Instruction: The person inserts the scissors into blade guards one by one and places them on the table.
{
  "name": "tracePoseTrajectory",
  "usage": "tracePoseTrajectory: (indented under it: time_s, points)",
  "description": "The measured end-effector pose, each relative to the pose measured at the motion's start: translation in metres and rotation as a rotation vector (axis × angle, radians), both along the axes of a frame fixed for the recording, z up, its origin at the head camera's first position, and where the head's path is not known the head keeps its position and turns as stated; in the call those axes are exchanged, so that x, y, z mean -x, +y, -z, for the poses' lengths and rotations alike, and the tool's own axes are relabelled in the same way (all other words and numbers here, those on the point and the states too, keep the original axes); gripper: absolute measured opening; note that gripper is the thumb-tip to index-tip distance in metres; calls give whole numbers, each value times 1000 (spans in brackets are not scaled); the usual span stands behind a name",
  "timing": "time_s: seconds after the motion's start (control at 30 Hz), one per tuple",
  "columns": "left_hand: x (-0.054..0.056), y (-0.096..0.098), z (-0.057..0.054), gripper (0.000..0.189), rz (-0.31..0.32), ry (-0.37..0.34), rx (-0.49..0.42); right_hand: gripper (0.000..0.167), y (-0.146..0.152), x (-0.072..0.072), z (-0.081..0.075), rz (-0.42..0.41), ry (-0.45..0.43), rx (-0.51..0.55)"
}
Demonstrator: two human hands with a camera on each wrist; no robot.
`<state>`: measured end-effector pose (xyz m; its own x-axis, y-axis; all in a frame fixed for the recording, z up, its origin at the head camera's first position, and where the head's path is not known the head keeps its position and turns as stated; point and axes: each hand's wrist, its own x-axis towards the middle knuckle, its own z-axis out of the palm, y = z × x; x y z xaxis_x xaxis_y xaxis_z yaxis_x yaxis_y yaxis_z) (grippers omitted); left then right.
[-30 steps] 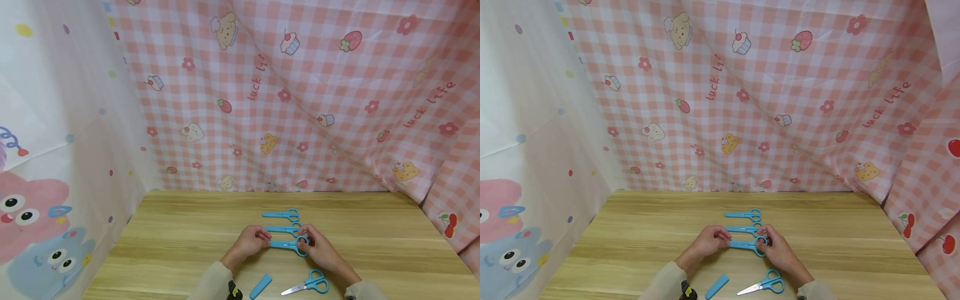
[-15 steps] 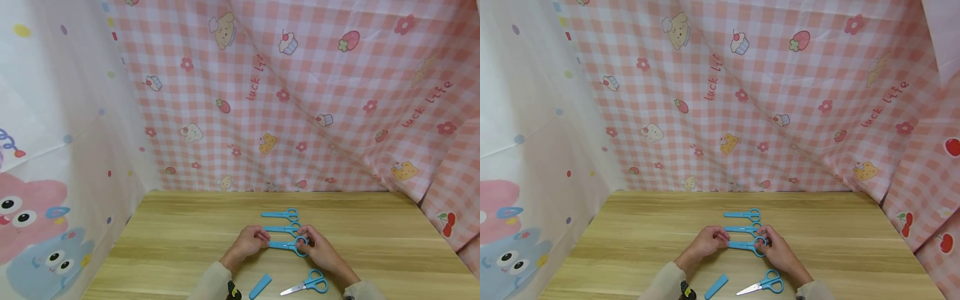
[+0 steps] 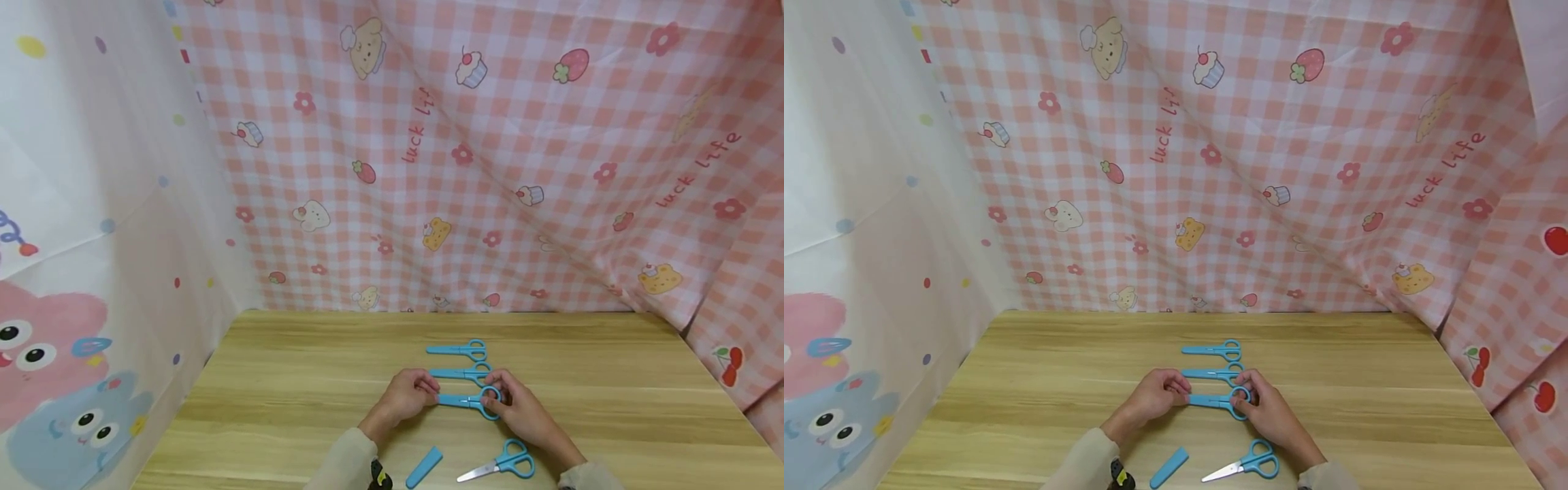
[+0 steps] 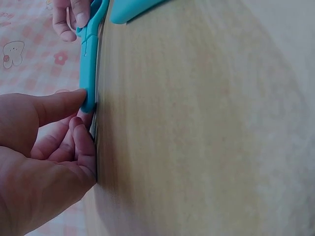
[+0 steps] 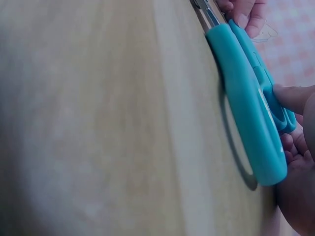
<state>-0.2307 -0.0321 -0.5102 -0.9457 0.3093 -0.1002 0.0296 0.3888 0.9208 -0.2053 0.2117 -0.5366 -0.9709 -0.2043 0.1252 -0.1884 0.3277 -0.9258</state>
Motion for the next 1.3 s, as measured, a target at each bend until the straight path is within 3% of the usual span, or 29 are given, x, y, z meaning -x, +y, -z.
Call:
tracePoseTrajectory:
  time_s: [0.4, 0.83, 1.3]
  points:
    - [5, -3, 2, 11, -3, -18, -20, 27, -2, 3, -1, 22, 1, -72]
    - [3, -2, -1, 10, -12, -17, -9, 24, -1, 2, -3, 16, -13, -51]
    - [2, 2, 0, 9, -23, -8, -2, 26, 2, 4, 3, 78, 9, -74]
